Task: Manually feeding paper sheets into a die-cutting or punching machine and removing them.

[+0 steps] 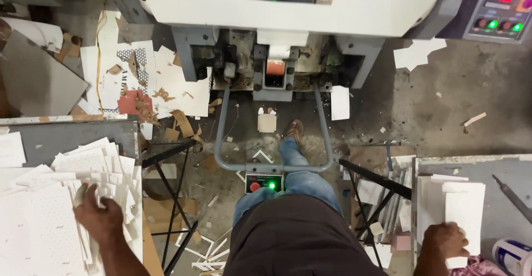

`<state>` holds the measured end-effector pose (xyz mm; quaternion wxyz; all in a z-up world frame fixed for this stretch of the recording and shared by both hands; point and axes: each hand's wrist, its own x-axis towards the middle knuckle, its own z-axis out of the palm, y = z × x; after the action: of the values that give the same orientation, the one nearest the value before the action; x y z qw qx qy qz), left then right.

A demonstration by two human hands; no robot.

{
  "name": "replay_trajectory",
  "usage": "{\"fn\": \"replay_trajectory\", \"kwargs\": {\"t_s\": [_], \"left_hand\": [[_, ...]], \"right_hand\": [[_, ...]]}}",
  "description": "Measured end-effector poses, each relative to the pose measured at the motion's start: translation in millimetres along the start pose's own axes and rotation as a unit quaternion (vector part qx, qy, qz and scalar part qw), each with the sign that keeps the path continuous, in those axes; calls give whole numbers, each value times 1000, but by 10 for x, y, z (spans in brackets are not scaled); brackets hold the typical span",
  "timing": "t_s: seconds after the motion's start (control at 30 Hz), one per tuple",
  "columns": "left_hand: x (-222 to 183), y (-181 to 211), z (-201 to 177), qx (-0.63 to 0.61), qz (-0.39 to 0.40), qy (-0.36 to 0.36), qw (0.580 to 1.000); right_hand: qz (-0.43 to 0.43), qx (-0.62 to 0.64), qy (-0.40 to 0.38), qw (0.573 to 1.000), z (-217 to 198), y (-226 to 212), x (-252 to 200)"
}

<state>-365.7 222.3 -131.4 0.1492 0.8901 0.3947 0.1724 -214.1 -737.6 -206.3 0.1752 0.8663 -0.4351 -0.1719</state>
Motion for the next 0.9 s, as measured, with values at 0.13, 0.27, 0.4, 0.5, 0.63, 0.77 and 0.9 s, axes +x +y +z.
{"fn": "replay_trajectory", "kwargs": {"t_s": [0.13,0.27,0.4,0.5,0.63,0.77,0.9], "left_hand": [[197,610,10,5,62,-19,998],[276,943,103,-76,33,-50,995],[279,1106,208,-85,116,-29,989],[297,1333,237,-97,141,-37,985],[373,1572,412,-147,84,-123,978],[516,2163,457,-218,148,-154,952],[666,3076,386,-215,290,-174,916]], "right_hand": [[-27,-33,46,998,-58,170,28],[-21,1,12,1000,8,196,-8],[-114,104,50,987,17,197,-143],[-158,147,76,974,183,292,-42],[-115,135,56,983,-131,355,-134],[-96,-14,272,957,-319,588,-43],[-126,-82,518,842,-638,595,444]]}}
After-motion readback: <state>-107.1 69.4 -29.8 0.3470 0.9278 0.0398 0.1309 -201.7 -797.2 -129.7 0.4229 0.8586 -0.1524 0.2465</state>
